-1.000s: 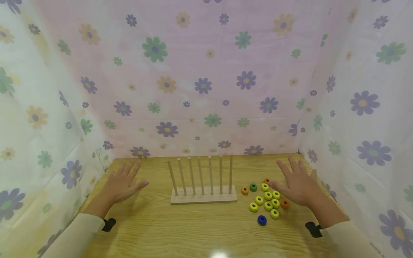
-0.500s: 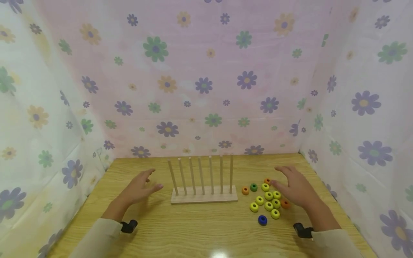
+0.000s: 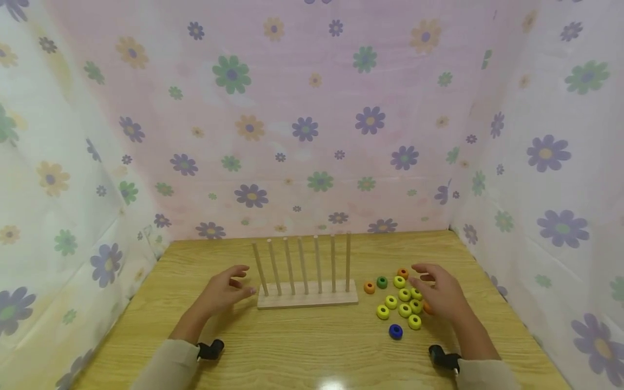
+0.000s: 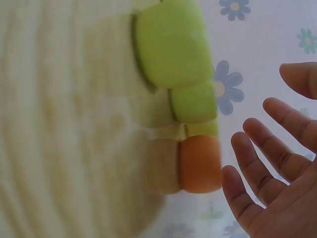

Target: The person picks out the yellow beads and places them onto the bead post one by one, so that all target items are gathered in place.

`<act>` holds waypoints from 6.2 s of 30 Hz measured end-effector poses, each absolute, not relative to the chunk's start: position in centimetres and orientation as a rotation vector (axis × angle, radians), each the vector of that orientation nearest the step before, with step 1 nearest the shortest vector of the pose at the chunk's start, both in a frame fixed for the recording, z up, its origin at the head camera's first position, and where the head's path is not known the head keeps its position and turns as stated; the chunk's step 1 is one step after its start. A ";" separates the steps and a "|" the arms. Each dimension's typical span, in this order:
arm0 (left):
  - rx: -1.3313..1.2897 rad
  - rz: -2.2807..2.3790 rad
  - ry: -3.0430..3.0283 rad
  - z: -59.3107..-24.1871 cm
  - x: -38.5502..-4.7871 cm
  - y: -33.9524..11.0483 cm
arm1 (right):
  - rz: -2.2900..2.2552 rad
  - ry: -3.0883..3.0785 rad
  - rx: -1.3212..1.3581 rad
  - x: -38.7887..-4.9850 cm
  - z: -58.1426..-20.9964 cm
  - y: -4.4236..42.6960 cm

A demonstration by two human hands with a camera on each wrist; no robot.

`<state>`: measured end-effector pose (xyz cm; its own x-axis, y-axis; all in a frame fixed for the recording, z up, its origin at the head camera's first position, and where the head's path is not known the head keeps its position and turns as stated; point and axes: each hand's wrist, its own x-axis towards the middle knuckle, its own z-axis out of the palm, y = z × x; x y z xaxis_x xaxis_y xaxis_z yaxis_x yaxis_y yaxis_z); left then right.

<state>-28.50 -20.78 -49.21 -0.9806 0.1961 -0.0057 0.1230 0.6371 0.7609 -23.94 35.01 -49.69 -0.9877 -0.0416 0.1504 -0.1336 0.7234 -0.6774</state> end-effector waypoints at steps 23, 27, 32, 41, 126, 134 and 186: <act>0.303 1.568 2.490 -51.8 -27.9 -19.4 | 1.469 -2.747 0.062 -23.6 -51.7 36.6; 0.311 1.557 2.487 -51.8 -28.0 -19.5 | 1.459 -2.780 0.017 -23.8 -52.0 36.6; 0.305 1.552 2.468 -51.7 -28.1 -19.6 | 1.460 -2.771 0.032 -24.0 -52.4 36.7; 0.295 1.550 2.481 -52.0 -28.0 -19.6 | 1.373 -2.808 0.040 -23.7 -52.6 36.8; 0.291 1.503 2.523 -52.2 -27.6 -19.8 | 1.122 -2.491 0.355 -24.0 -43.4 26.3; 0.296 1.494 2.530 -52.2 -27.7 -19.9 | 1.081 -2.484 0.360 -24.2 -41.8 24.6; 0.302 1.488 2.538 -52.1 -27.7 -19.4 | 1.193 -2.330 0.670 -24.9 -39.1 17.8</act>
<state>-27.66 -19.44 -52.06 -0.9624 0.2659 -0.0555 0.0815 0.4774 0.8749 -24.95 17.83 -39.08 -0.7878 -0.2192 0.5756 -0.5951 0.5118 -0.6196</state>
